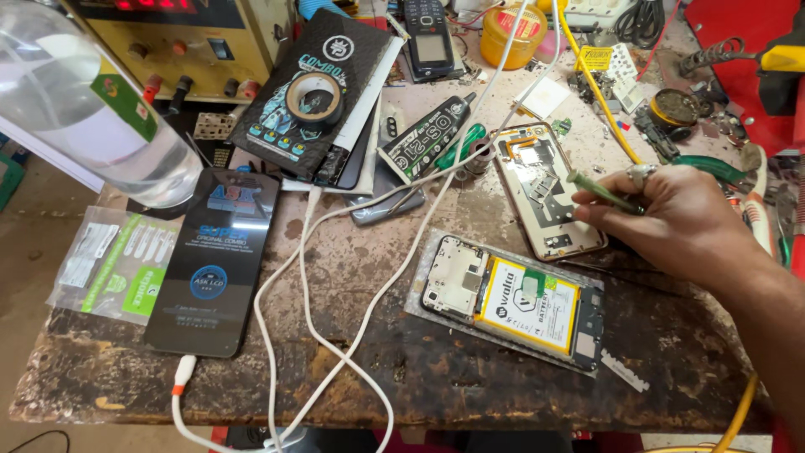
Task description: The person repairs a disassembled smartphone at a cluttered workbench, using a green precision screwdriver to work on the phone's internal components and battery. They then handle a white charging cable and a small part on their lap, before lifting the phone frame and pressing a screen panel onto it.
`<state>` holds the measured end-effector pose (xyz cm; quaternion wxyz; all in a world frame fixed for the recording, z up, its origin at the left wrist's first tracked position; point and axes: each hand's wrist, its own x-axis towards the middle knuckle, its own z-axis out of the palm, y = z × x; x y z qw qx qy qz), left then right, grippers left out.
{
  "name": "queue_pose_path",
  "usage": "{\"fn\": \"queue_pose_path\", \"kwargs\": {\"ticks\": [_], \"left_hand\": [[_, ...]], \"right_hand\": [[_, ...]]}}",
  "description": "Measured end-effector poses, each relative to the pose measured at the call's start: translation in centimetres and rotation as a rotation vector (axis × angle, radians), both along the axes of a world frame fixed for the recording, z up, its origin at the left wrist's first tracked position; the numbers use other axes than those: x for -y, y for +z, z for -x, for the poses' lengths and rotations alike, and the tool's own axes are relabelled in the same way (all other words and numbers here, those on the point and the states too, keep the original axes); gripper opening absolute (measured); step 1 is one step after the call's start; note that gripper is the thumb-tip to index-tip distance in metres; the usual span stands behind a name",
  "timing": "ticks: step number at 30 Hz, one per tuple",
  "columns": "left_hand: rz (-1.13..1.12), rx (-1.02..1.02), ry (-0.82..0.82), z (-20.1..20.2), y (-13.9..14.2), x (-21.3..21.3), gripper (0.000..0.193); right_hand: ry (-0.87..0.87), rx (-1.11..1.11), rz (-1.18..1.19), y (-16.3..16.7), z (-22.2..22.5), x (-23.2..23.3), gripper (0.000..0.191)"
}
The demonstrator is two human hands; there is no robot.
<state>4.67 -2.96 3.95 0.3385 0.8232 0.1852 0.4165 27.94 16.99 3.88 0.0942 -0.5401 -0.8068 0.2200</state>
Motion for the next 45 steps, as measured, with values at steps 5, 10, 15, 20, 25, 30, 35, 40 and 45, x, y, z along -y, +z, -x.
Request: {"fn": "queue_pose_path", "kwargs": {"ticks": [5,10,15,20,25,30,35,40,45], "left_hand": [[0.061,-0.054,0.026,0.1,0.3,-1.4,0.038],[0.198,-0.268,0.427,3.6,0.7,-5.0,0.041],[0.455,-0.627,0.593,5.1,-1.6,-5.8,0.088],[0.224,-0.406,0.434,7.1,-3.1,-5.8,0.112],[0.373,-0.441,0.474,7.2,-3.9,-6.4,0.106],[0.348,-0.5,0.53,5.7,-2.6,-6.2,0.106],[0.415,-0.584,0.562,5.7,-2.2,-6.1,0.115],[0.295,-0.469,0.508,6.4,-3.5,-6.3,0.121],[0.257,-0.428,0.473,7.4,-3.4,-6.0,0.107]], "right_hand": [[0.06,-0.08,0.124,0.0,0.5,-0.1,0.027],[0.211,0.235,-0.037,0.4,3.4,0.4,0.036],[0.008,0.171,0.003,0.6,2.4,0.4,0.027],[0.142,-0.031,-0.073,0.5,1.2,-0.4,0.025],[0.098,0.104,0.002,0.1,1.3,-0.8,0.025],[0.18,0.301,-0.024,0.8,1.3,0.2,0.03],[0.213,0.443,-0.045,1.6,3.5,0.6,0.039],[0.259,0.61,-0.105,1.7,4.6,0.4,0.037],[0.328,0.648,-0.176,1.7,4.8,0.5,0.037]]}}
